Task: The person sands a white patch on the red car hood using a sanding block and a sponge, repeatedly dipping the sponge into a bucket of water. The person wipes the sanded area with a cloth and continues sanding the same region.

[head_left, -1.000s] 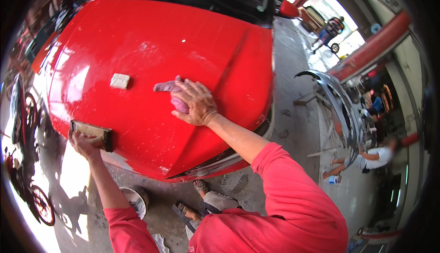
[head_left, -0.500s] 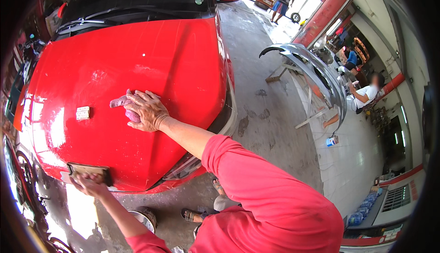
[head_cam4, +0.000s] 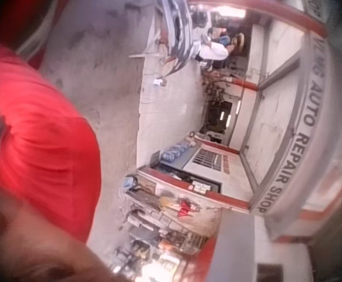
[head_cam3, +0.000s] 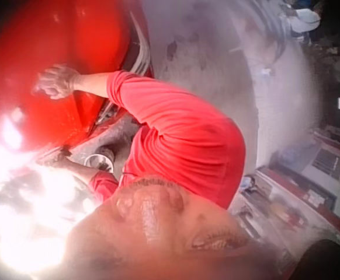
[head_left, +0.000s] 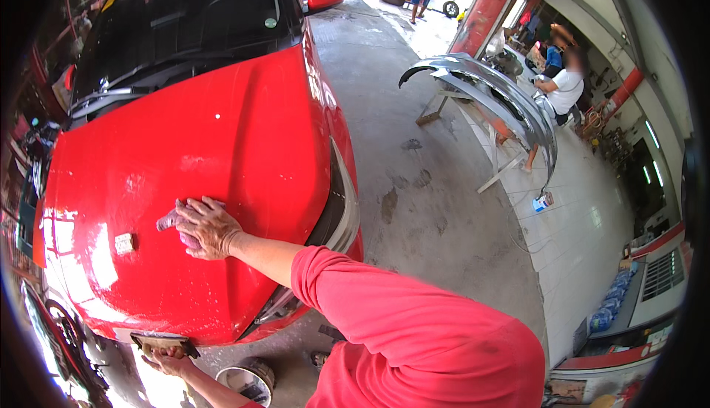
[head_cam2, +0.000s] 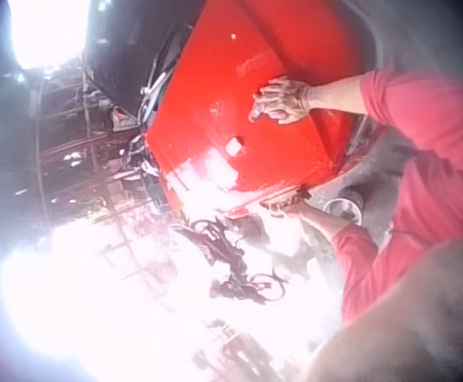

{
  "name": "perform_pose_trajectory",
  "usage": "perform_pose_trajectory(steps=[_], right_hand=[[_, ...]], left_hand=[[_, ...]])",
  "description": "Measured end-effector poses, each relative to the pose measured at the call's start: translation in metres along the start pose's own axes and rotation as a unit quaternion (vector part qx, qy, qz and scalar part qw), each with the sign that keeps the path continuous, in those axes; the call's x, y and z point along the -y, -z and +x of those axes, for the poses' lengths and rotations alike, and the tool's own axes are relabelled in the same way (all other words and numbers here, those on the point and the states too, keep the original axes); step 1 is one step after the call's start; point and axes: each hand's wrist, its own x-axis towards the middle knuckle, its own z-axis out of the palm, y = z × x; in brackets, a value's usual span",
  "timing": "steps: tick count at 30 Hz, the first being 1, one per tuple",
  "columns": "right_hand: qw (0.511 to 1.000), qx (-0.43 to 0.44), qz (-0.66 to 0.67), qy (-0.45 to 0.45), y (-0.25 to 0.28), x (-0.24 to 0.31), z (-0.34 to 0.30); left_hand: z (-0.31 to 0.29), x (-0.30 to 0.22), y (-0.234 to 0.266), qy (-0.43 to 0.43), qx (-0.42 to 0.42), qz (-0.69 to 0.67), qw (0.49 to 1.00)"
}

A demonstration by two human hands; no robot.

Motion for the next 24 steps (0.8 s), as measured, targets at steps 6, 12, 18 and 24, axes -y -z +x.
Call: perform_pose_trajectory(steps=[6, 12, 18, 24], right_hand=[[1.000, 0.006, 0.023, -0.005, -0.007, -0.010, -0.011], [1.000, -0.005, 0.028, 0.010, -0.005, 0.002, 0.006], [0.999, 0.006, 0.043, -0.003, -0.012, -0.005, -0.004], [0.999, -0.003, 0.036, -0.008, -0.018, -0.009, -0.006]], left_hand=[[-0.200, -0.005, -0.057, -0.001, 0.124, 0.060, 0.990], [0.007, 0.013, 0.001, -0.020, -0.022, -0.004, 1.000], [-0.200, -0.014, -0.075, -0.025, 0.107, 0.073, 0.991], [-0.043, 0.024, -0.006, 0.008, 0.026, 0.049, 0.998]])
